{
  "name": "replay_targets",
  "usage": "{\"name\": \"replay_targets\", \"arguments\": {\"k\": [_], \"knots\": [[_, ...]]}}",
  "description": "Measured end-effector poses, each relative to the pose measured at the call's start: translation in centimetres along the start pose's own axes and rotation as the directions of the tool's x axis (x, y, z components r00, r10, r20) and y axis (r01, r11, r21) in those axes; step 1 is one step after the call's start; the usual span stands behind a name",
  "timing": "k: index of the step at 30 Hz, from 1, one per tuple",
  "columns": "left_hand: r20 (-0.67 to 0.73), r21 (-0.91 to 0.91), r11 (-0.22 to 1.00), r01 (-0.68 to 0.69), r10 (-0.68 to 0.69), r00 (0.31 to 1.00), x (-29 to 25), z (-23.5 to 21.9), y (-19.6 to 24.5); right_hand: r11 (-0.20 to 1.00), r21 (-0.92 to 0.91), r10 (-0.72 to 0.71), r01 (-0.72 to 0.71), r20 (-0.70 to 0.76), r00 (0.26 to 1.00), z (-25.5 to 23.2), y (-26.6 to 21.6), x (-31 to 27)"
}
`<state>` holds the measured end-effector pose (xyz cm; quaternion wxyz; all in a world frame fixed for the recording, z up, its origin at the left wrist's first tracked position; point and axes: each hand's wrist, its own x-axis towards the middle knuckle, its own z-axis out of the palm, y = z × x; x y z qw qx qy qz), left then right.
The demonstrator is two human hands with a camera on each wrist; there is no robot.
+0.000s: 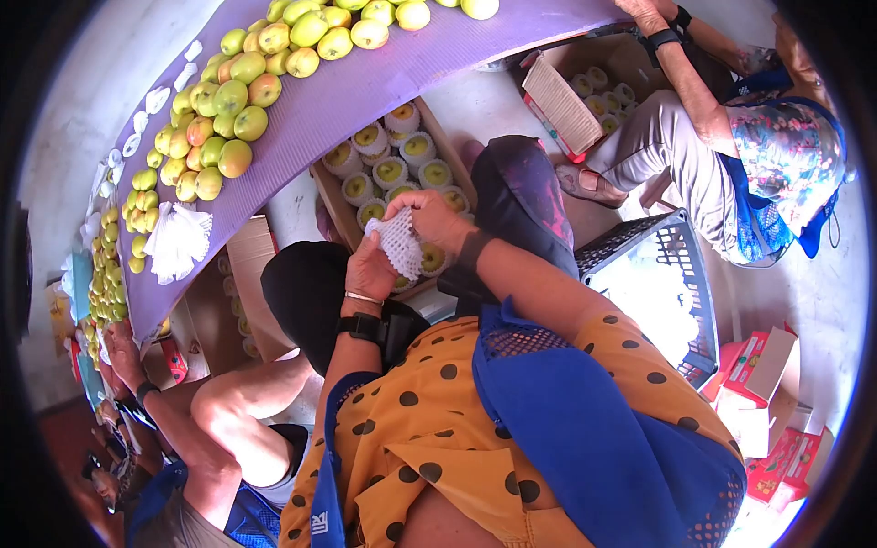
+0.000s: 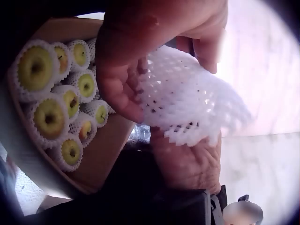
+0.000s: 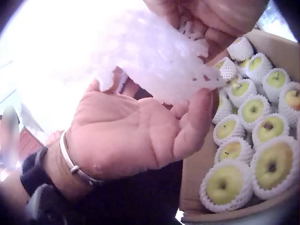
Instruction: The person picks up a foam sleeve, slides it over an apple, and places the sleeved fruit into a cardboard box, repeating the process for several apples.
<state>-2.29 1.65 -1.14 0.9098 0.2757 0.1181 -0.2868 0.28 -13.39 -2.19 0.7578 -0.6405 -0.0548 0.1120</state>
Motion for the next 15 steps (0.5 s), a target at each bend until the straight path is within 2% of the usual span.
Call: {"name": "replay_targets", "arguments": {"k": [2, 6, 9, 11, 12, 14, 15], "knots": [[0.021, 0.081, 0.997, -0.016, 0.014, 1.0, -0.2, 0.1, 0.3, 0.99, 0.053, 0.131, -0.13, -0.033, 0.991, -0.2, -1.0, -0.1], [-0.062, 0.153, 0.987, -0.045, 0.055, 0.997, -0.5, -0.2, 0.5, 0.993, 0.046, 0.108, -0.106, -0.047, 0.993, -0.4, -1.2, -0.2], [-0.115, 0.073, 0.996, -0.06, 0.068, 0.991, -0.2, -0.4, 0.5, 0.991, -0.059, 0.109, -0.117, -0.125, 0.986, -0.5, -0.5, 0.0], [-0.154, 0.271, 0.935, -0.228, 0.276, 0.949, 0.5, -1.5, -0.1, 0.983, 0.019, 0.183, -0.182, -0.164, 0.969, -0.9, -0.1, 0.1], [-0.153, 0.271, 0.935, -0.228, 0.276, 0.949, 0.9, -1.9, -0.2, 0.983, 0.019, 0.183, -0.182, -0.165, 0.969, -1.1, -0.3, 0.1], [-0.259, 0.524, 0.793, -0.312, 0.497, 0.828, 1.5, -3.0, -0.3, 0.988, 0.065, 0.149, -0.139, -0.182, 0.972, -1.5, -0.8, 0.0], [-0.262, 0.524, 0.793, -0.311, 0.497, 0.828, 1.6, -3.9, -0.2, 0.988, 0.066, 0.151, -0.141, -0.18, 0.972, -1.2, -1.5, -0.1]]}}
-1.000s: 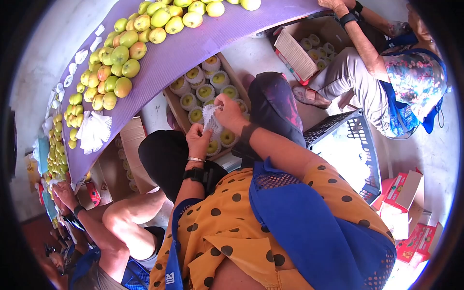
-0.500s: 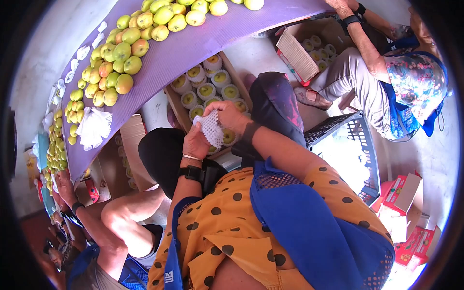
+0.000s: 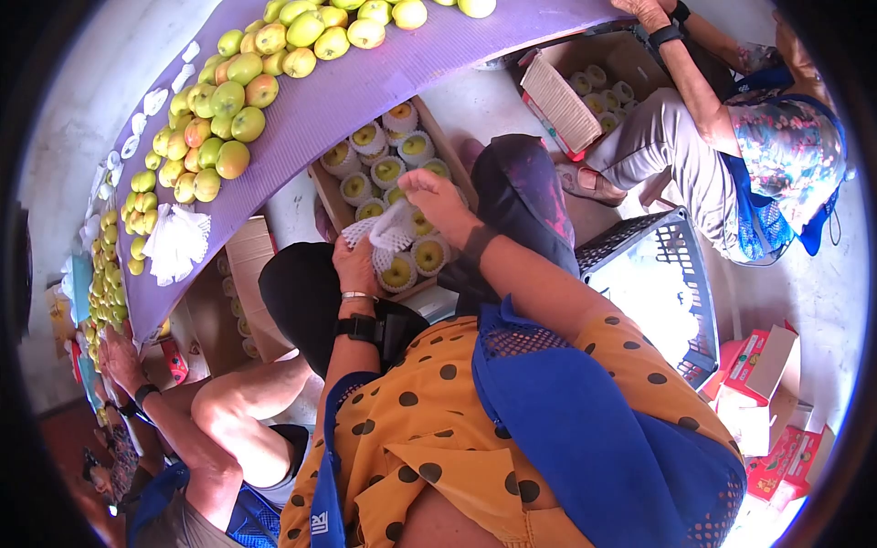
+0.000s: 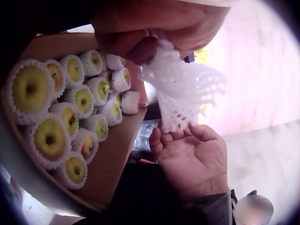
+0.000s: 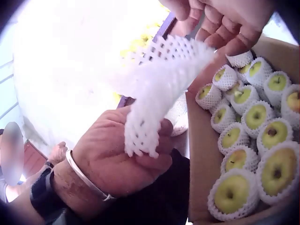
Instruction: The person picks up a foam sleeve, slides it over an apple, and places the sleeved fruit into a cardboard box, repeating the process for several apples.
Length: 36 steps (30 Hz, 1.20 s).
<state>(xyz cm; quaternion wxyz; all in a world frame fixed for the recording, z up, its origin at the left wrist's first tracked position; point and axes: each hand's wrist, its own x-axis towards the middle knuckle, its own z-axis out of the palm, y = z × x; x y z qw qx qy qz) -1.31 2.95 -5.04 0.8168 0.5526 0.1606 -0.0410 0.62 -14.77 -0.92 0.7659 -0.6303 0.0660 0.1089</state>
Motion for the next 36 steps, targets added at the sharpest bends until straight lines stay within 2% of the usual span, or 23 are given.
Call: {"name": "replay_targets", "arguments": {"k": [2, 3, 4, 5, 6, 8, 9, 11, 15, 16, 17, 21, 23, 24, 25, 26, 27, 28, 29, 31, 32, 34, 36], "knots": [[-0.026, 0.496, 0.855, -0.154, 0.192, 0.981, 0.6, -1.0, -0.6, 0.967, -0.08, -0.241, 0.244, 0.042, 0.97, 0.9, -1.4, -0.5], [-0.026, 0.495, 0.855, -0.154, 0.191, 0.981, 0.4, -0.7, -0.1, 0.967, -0.08, -0.241, 0.244, 0.042, 0.97, 1.0, -1.3, -0.6], [-0.015, 0.636, 0.755, -0.162, 0.222, 0.975, 0.1, -0.5, 0.2, 0.807, -0.353, -0.434, 0.473, 0.19, 0.881, 1.0, -1.2, -0.6], [0.001, 0.758, 0.632, -0.163, 0.248, 0.969, -0.1, -0.2, 0.6, 0.521, -0.546, -0.542, 0.656, 0.382, 0.748, 1.0, -1.0, -0.8], [0.002, 0.758, 0.632, -0.161, 0.245, 0.97, -0.2, 0.0, 0.8, 0.523, -0.547, -0.541, 0.654, 0.38, 0.75, 1.2, -0.6, -1.1], [0.052, 0.77, 0.599, -0.221, 0.286, 0.957, -0.3, 0.3, 1.0, 0.47, -0.788, -0.182, 0.397, 0.354, 0.917, 1.6, 0.4, -1.6], [0.052, 0.77, 0.599, -0.221, 0.286, 0.957, -0.3, 0.3, 0.9, 0.47, -0.788, -0.182, 0.397, 0.354, 0.917, 1.3, 0.8, -1.1], [-0.033, 0.57, 0.804, -0.169, 0.228, 0.973, -0.1, 0.2, 0.7, 0.573, -0.806, 0.211, 0.152, 0.323, 0.922, 0.4, 1.3, 0.3], [-0.155, 0.591, 0.789, -0.167, 0.314, 0.937, -0.5, 0.6, 2.0, 0.576, -0.815, 0.258, -0.059, 0.113, 0.959, -0.2, -0.4, -0.2], [-0.128, 0.681, 0.714, -0.162, 0.334, 0.934, -0.6, 0.6, 2.3, 0.665, -0.732, -0.037, 0.152, 0.172, 0.984, -0.2, 0.4, -0.1], [-0.099, 0.762, 0.628, -0.155, 0.349, 0.932, -0.6, 0.5, 2.4, 0.68, -0.631, -0.331, 0.373, 0.19, 0.924, -0.2, 1.1, -0.2], [-0.042, 0.809, 0.579, -0.1, 0.226, 0.973, -0.2, 0.1, 1.3, 0.604, -0.567, -0.447, 0.56, 0.341, 0.827, 1.7, -0.2, -1.5], [0.091, 0.605, 0.79, -0.106, 0.063, 0.994, 0.5, -0.8, -0.2, 0.412, -0.788, -0.22, 0.458, 0.402, 0.889, 1.9, 0.5, -1.9], [0.094, 0.606, 0.788, -0.109, 0.065, 0.993, 0.1, -0.3, 0.0, 0.327, -0.841, -0.141, 0.431, 0.407, 0.902, 1.8, 0.8, -2.0], [0.104, 0.248, 0.967, 0.056, -0.084, 0.991, -0.5, 0.6, 0.8, 0.533, -0.782, -0.082, 0.323, 0.332, 0.94, 1.7, 1.2, -1.6], [0.165, -0.14, 0.963, 0.229, -0.206, 0.965, -0.7, 1.0, 1.5, 0.71, -0.673, -0.008, 0.205, 0.284, 0.959, 1.9, 1.8, -0.9], [0.125, -0.218, 0.956, 0.196, -0.172, 0.977, -0.2, 0.7, 0.9, 0.785, -0.599, -0.005, 0.157, 0.248, 0.969, 1.3, 4.0, 0.3], [0.098, -0.106, 0.931, 0.35, -0.34, 0.935, 0.5, -1.2, 1.0, 0.851, -0.514, 0.009, 0.107, 0.218, 0.976, 0.6, 6.0, 1.2], [0.066, -0.102, 0.943, 0.316, -0.31, 0.948, -0.1, -0.5, 1.8, 0.921, -0.389, 0.062, 0.028, 0.217, 0.974, 0.7, 5.0, 1.0], [0.168, -0.044, 0.955, 0.294, -0.283, 0.944, -1.6, 1.3, 3.3, 0.965, -0.207, 0.207, -0.159, 0.236, 0.949, 0.9, 3.0, 0.5], [0.383, -0.011, 0.961, 0.278, -0.253, 0.888, -1.0, 0.5, 1.6, 0.953, -0.156, 0.293, -0.261, 0.249, 0.923, 1.1, 2.5, 0.4], [0.403, 0.06, 0.918, 0.392, -0.382, 0.832, -2.1, 1.7, 2.7, 0.924, -0.156, 0.382, -0.35, 0.289, 0.878, 1.8, 1.0, -0.1], [0.391, -0.036, 0.927, 0.374, -0.332, 0.858, -1.8, 1.7, 2.6, 0.873, -0.409, 0.441, -0.265, 0.432, 0.787, 1.3, 1.4, -0.7]]}}
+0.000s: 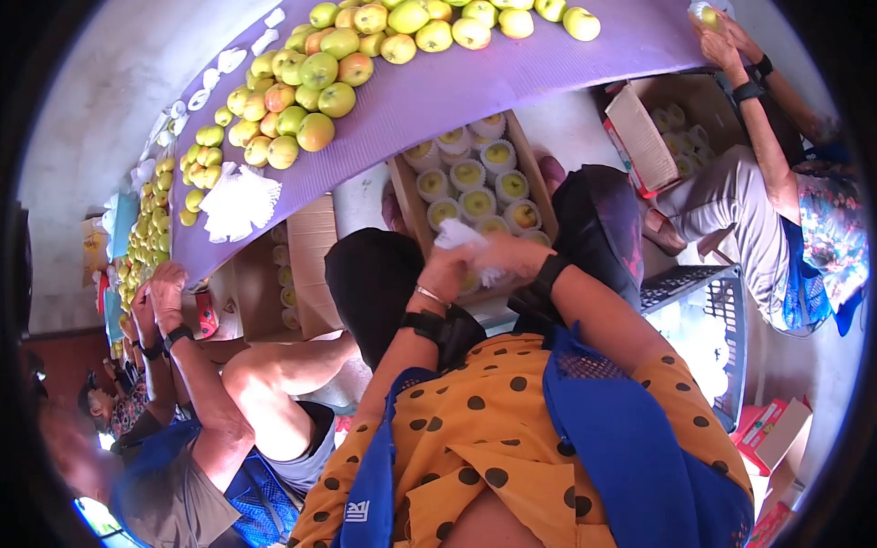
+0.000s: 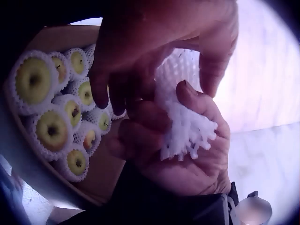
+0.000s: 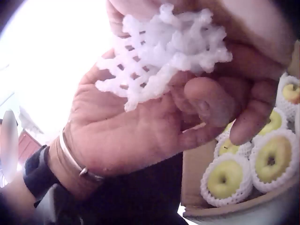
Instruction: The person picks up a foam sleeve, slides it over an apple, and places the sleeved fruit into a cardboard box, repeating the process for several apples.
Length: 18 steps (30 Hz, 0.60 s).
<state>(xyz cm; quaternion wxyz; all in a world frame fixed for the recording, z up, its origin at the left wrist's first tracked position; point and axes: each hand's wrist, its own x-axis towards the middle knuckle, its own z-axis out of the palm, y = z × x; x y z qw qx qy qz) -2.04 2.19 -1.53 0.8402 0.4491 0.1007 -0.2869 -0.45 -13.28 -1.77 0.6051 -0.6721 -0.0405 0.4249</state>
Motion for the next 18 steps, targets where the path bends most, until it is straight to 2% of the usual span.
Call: {"name": "replay_targets", "arguments": {"k": [1, 2, 4, 5, 7, 8, 10, 11, 13, 14, 16, 17, 18], "knots": [[-0.012, -0.083, 0.995, -0.052, 0.051, 0.999, 0.2, 0.1, -0.2, 0.992, 0.089, -0.093, 0.088, 0.045, 0.995, 0.7, -1.9, -1.5], [-0.001, -0.097, 0.995, -0.034, 0.034, 0.999, 0.3, 0.2, -0.4, 0.993, 0.092, -0.073, 0.07, 0.031, 0.997, 1.0, -1.8, -1.4], [-0.012, -0.267, 0.96, -0.085, 0.085, 0.996, 0.7, 0.0, -0.5, 0.999, -0.048, 0.0, 0.007, 0.14, 0.99, 0.6, -0.8, -0.8], [-0.015, -0.308, 0.946, -0.1, 0.1, 0.995, 0.8, 0.1, -0.5, 0.999, -0.044, 0.017, -0.012, 0.116, 0.993, 0.4, 0.3, -0.2], [-0.031, -0.357, 0.916, -0.183, 0.184, 0.982, 0.7, 0.5, -0.5, 0.995, 0.032, -0.099, 0.094, 0.232, 0.968, 0.3, 1.4, 0.6], [-0.02, -0.364, 0.916, -0.17, 0.175, 0.984, 0.8, 0.6, -0.5, 0.996, 0.032, -0.091, 0.086, 0.219, 0.972, 0.3, 1.2, 0.2], [-0.08, -0.283, 0.929, -0.238, 0.224, 0.971, 1.0, 0.5, -0.4, 0.99, 0.111, -0.095, 0.083, 0.109, 0.989, 0.7, -1.5, -1.8], [-0.083, -0.249, 0.933, -0.261, 0.247, 0.965, 1.1, 0.6, -0.4, 0.99, 0.112, -0.092, 0.081, 0.106, 0.99, 0.8, -1.0, -1.4], [-0.064, -0.226, 0.935, -0.273, 0.265, 0.962, 1.1, 1.0, -0.3, 0.97, -0.084, -0.234, 0.227, -0.079, 0.969, 1.0, 0.5, -0.1], [-0.048, -0.204, 0.936, -0.288, 0.284, 0.958, 1.2, 1.2, -0.3, 0.97, -0.083, -0.233, 0.226, -0.085, 0.969, 1.1, 1.1, 0.4], [-0.086, -0.203, 0.935, -0.29, 0.278, 0.957, 0.7, 1.8, -0.1, 0.995, 0.08, -0.046, 0.055, -0.106, 0.993, 1.3, 1.7, 0.8], [-0.122, -0.197, 0.933, -0.301, 0.281, 0.952, 0.7, 2.0, 0.3, 0.995, 0.071, -0.058, 0.066, -0.113, 0.992, 1.6, 1.9, 0.8], [-0.101, -0.193, 0.928, -0.319, 0.305, 0.947, 0.8, 2.0, 0.6, 0.989, -0.086, -0.132, 0.122, -0.115, 0.985, 1.9, 2.0, 0.8]]}}
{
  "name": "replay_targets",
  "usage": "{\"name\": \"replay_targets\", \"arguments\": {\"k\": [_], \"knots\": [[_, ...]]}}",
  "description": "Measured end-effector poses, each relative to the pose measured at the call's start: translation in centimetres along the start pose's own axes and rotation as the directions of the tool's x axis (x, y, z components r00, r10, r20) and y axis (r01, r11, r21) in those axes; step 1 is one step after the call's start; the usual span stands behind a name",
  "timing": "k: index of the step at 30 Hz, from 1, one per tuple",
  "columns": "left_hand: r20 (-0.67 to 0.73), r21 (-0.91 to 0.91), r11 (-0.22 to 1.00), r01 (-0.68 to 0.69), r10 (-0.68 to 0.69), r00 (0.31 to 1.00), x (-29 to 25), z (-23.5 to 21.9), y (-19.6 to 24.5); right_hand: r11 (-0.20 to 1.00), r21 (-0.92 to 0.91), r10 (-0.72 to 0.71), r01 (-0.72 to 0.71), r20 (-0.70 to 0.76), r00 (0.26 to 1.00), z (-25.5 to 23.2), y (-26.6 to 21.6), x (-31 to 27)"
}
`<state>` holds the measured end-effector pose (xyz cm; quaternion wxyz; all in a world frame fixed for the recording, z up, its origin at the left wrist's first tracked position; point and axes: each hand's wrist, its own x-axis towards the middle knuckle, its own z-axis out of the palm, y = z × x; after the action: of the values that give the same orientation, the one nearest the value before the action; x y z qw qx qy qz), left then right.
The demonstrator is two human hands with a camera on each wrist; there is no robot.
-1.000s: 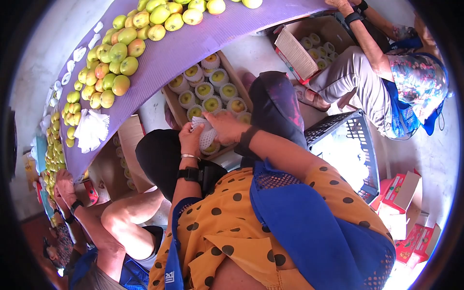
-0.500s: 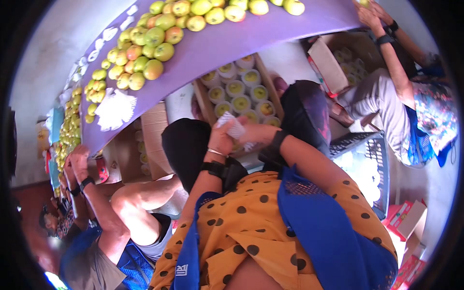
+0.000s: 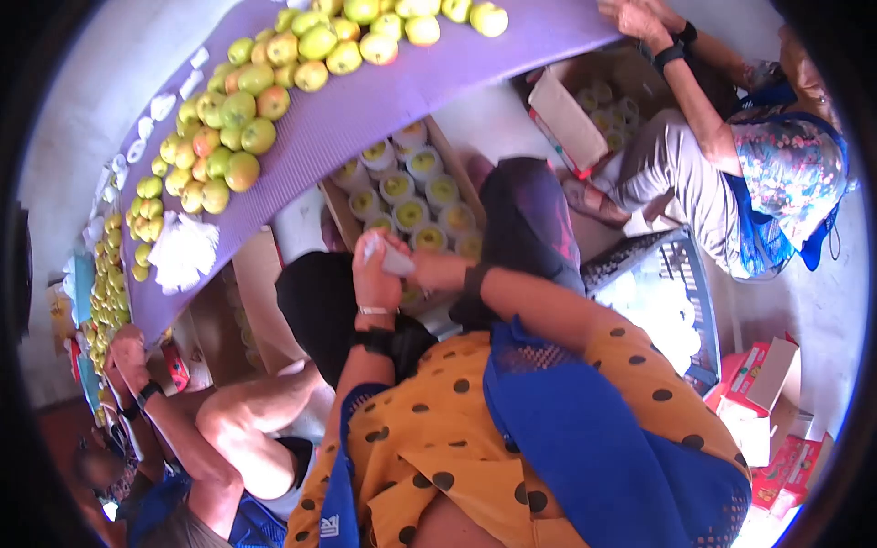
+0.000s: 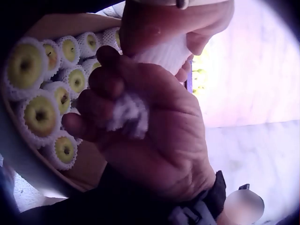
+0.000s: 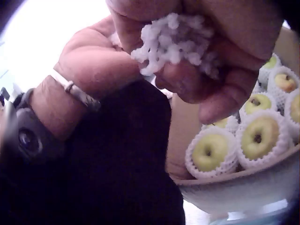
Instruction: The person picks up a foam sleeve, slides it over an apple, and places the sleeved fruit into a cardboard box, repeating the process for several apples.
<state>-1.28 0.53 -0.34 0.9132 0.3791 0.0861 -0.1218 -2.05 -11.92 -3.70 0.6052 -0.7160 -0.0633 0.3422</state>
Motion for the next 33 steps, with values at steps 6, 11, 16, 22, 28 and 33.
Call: {"name": "replay_targets", "arguments": {"k": [6, 11, 16, 22, 28, 33], "knots": [[0.052, 0.05, 0.999, 0.0, -0.002, 0.999, -0.9, 0.6, -0.1, 0.751, -0.639, -0.23, 0.166, -0.018, 0.973, 1.7, 1.3, 1.4], [0.145, 0.285, 0.954, -0.092, 0.052, 0.988, -1.3, 1.6, -0.2, 0.826, -0.563, -0.155, -0.005, -0.235, 0.96, 1.7, 1.4, 1.4], [0.239, 0.413, 0.904, -0.107, 0.006, 0.971, -2.0, 2.4, 1.1, 0.866, -0.463, -0.252, 0.189, -0.077, 0.965, 0.6, -1.0, 0.8], [0.353, 0.389, 0.901, -0.191, 0.045, 0.935, -1.5, 0.8, 0.3, 0.885, -0.356, -0.318, 0.301, 0.012, 0.948, 1.0, -1.2, 0.8], [0.285, 0.335, 0.938, -0.09, -0.01, 0.958, -1.6, 1.8, 2.2, 0.866, -0.337, -0.395, 0.37, -0.008, 0.918, 0.7, -0.7, 2.0], [0.162, -0.108, 0.993, -0.052, 0.069, 0.984, 0.5, 0.8, 1.6, 0.92, -0.293, -0.329, 0.26, -0.219, 0.919, 2.1, 4.7, 5.1]]}}
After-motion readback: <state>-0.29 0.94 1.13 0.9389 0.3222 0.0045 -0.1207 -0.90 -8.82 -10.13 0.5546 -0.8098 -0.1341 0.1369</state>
